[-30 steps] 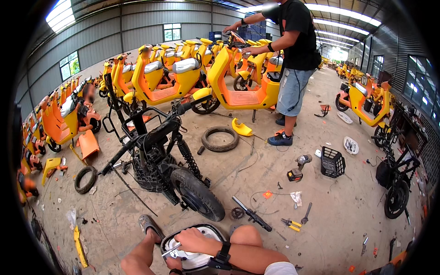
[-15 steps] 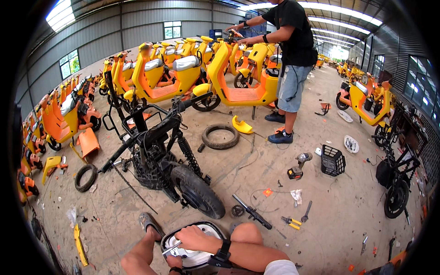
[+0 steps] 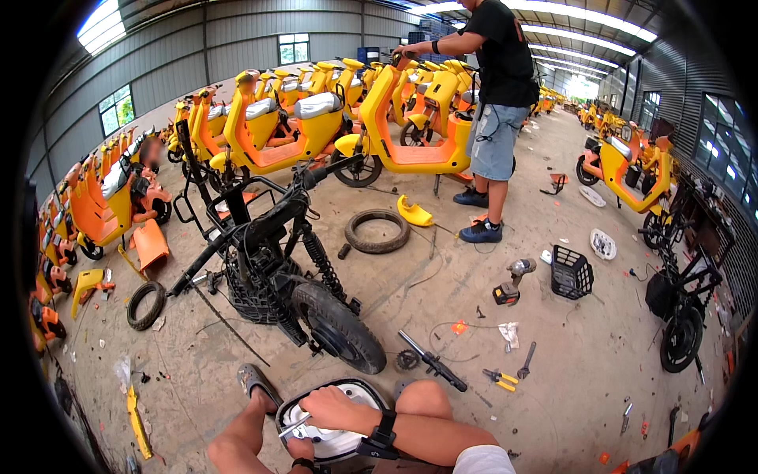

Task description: The person sits on the floor and uses a metal tool to manipulate a white plastic scooter component resting on their lap. They repeatedly insert and adjust the tool within the component's interior while surrounded by disassembled scooter parts and tools.

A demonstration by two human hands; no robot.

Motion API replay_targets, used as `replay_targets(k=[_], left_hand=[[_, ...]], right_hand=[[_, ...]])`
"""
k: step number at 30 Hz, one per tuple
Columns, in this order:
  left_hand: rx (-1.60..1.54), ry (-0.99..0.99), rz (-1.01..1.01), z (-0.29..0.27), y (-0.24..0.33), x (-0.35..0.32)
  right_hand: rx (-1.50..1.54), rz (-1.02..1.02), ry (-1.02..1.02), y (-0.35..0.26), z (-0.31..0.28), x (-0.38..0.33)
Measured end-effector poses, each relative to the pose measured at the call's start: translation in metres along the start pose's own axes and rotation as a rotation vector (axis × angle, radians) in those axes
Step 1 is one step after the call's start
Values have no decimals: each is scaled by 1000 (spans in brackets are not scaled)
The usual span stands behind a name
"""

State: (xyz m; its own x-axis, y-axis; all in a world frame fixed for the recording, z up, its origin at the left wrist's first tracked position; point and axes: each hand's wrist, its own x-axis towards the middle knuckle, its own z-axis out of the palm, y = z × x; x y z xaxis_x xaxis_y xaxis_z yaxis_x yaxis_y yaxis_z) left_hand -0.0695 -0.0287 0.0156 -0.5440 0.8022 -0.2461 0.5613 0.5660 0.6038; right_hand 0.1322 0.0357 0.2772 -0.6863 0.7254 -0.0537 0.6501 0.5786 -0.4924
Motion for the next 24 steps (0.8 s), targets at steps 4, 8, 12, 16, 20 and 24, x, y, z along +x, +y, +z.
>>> replay_targets(k=[4, 8, 12, 16, 20, 24], left_hand=[[-17, -31, 121, -74, 64, -26], [-34, -66, 278, -171, 148, -74], [-25, -78, 408, -235, 212, -117], [3, -91, 470, -260, 242, -140], [21, -96, 504, -269, 252, -149], [25, -94, 522, -273, 257, -153]], right_hand=[[15, -8, 20, 0, 0, -1], [16, -3, 4, 0, -2, -1], [15, 1, -1, -1, -4, -2], [17, 6, 0, -2, -5, -2], [0, 6, -5, -2, -5, -2], [2, 5, -7, -3, -6, -2]])
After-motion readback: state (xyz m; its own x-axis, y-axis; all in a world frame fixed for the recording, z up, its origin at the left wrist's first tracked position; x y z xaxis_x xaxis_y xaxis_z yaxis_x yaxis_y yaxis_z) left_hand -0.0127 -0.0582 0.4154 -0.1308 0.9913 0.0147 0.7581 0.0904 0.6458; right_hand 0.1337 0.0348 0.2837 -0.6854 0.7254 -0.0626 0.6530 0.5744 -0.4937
